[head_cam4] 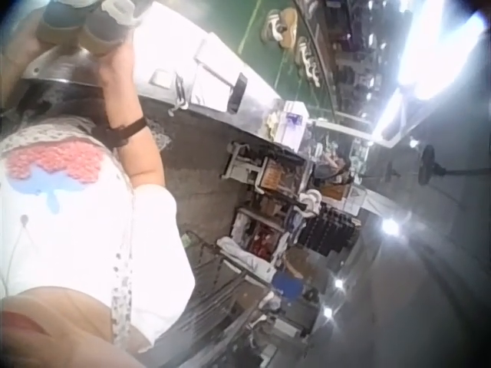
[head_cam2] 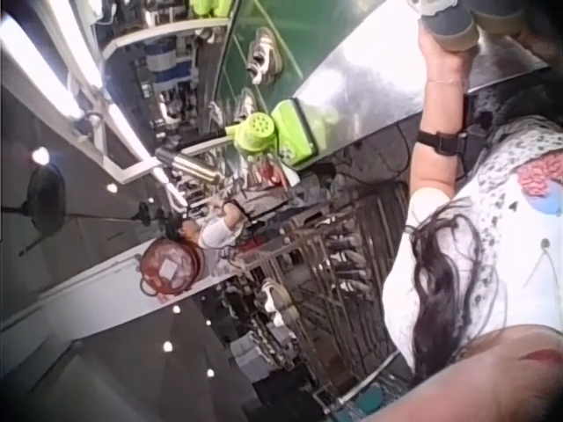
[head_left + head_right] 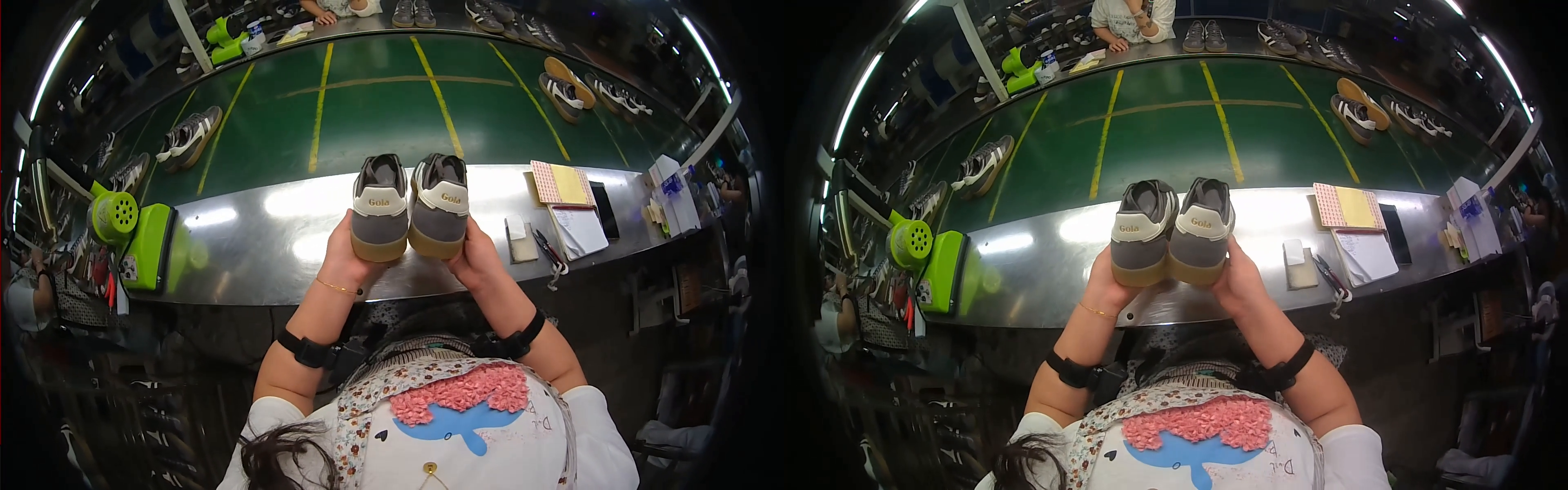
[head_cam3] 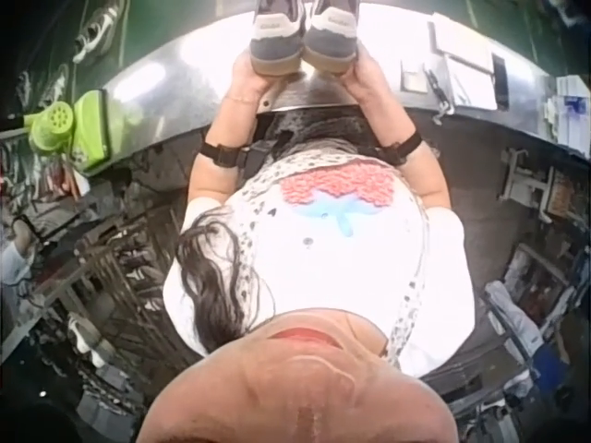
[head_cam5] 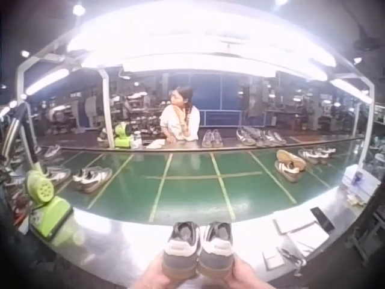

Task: Inspecting manufactured shoes on a conveyor belt, checking soles and heel branding.

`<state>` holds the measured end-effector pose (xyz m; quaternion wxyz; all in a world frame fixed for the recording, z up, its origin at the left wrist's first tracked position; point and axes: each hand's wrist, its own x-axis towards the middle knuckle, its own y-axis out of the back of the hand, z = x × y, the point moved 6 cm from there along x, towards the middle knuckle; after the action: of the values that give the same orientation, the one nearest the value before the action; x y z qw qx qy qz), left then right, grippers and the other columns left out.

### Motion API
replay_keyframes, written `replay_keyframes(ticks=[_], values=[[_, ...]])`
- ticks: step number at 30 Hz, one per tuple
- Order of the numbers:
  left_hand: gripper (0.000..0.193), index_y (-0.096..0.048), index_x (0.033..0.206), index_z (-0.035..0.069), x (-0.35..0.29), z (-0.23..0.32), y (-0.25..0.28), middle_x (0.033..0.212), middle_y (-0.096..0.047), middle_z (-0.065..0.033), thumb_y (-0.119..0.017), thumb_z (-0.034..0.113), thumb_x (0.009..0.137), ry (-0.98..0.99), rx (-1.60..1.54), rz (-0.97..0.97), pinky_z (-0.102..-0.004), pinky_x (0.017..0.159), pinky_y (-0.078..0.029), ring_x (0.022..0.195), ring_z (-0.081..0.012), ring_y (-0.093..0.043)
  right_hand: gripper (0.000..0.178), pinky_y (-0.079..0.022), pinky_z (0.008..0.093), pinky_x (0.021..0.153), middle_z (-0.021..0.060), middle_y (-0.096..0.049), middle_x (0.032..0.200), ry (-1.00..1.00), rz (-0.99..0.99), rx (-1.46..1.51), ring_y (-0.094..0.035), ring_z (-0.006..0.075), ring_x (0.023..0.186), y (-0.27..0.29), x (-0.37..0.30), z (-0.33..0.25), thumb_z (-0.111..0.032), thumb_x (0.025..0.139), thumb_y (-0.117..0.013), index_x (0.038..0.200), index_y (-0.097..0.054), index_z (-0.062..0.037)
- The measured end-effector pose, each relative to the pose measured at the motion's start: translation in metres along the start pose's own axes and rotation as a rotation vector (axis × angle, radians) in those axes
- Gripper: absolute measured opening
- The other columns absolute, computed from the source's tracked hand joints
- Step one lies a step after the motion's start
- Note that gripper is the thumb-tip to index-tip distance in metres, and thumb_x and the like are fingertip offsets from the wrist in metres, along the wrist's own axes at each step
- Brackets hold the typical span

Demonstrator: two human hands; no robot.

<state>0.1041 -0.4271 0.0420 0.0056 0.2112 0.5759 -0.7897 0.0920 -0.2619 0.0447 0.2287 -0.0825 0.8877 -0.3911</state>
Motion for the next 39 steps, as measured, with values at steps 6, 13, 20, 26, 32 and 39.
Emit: replay_keyframes(ticks=[6, 13, 20, 26, 32, 39], values=[[0.042, -0.046, 0.123, 0.003, 0.004, 0.007, 0.019, 0.117, -0.055, -0.0154, -0.028, 0.031, 0.098, -0.043, 0.126, 0.018, -0.0429, 0.095, -0.042, 0.107, -0.0291, -0.054, 0.037, -0.049, 0.0367, 0.087, 0.0095, -0.057, 0.116, -0.019, -0.055, -0.022, -0.056, 0.0199, 0.106, 0.01, 0.005, -0.001, -0.029, 0.098, -0.033, 0.124, -0.046, -0.0054], [0.038, -0.047, 0.125, 0.003, -0.007, 0.027, 0.043, 0.095, -0.051, -0.0181, -0.045, 0.007, 0.087, -0.817, 1.851, 0.349, -0.039, 0.082, -0.042, 0.089, -0.0327, -0.051, 0.041, -0.043, 0.0427, 0.085, 0.0238, -0.059, 0.102, 0.464, 0.133, -1.672, -0.055, 0.0385, 0.096, 0.048, 0.018, -0.03, -0.031, 0.092, -0.04, 0.108, -0.057, 0.0022], [0.038, -0.047, 0.125, 0.003, -0.014, 0.025, 0.048, 0.094, -0.052, -0.0169, -0.045, 0.005, 0.087, -0.903, 1.898, 0.308, -0.0382, 0.08, -0.043, 0.088, -0.032, -0.053, 0.033, -0.046, 0.0386, 0.079, 0.0194, -0.062, 0.095, 0.349, 0.117, -1.503, -0.059, 0.0322, 0.088, 0.056, 0.018, -0.029, -0.024, 0.088, -0.05, 0.108, -0.056, 0.0026], [0.037, -0.049, 0.123, 0.002, -0.021, 0.018, 0.043, 0.094, -0.054, -0.0162, -0.046, 0.002, 0.086, -1.027, 1.896, 0.271, -0.0383, 0.077, -0.045, 0.086, -0.0316, -0.055, 0.024, -0.047, 0.0316, 0.073, 0.0132, -0.061, 0.091, 0.651, 0.04, -1.52, -0.059, 0.0243, 0.08, 0.004, -0.012, -0.064, -0.014, 0.086, -0.054, 0.106, -0.059, -0.0014], [0.039, -0.05, 0.122, 0.002, -0.022, 0.018, 0.041, 0.093, -0.055, -0.0149, -0.046, -0.002, 0.084, -1.03, 1.914, 0.306, -0.0364, 0.075, -0.046, 0.084, -0.03, -0.056, 0.033, -0.048, 0.0373, 0.071, 0.0123, -0.062, 0.089, 0.501, -0.396, -1.775, -0.06, 0.0294, 0.079, -0.063, -0.025, -0.053, -0.029, 0.079, -0.064, 0.107, -0.062, -0.0117], [0.042, -0.052, 0.12, 0.003, -0.025, 0.02, 0.042, 0.09, -0.055, -0.0132, -0.046, -0.007, 0.079, -1.031, 1.868, 0.295, -0.0348, 0.074, -0.047, 0.08, -0.0258, -0.057, 0.054, -0.049, 0.039, 0.07, 0.0139, -0.057, 0.081, 0.355, -0.441, -2.356, -0.059, 0.0305, 0.081, -0.074, -0.021, 0.018, -0.05, 0.06, -0.074, 0.101, -0.064, -0.0179]])
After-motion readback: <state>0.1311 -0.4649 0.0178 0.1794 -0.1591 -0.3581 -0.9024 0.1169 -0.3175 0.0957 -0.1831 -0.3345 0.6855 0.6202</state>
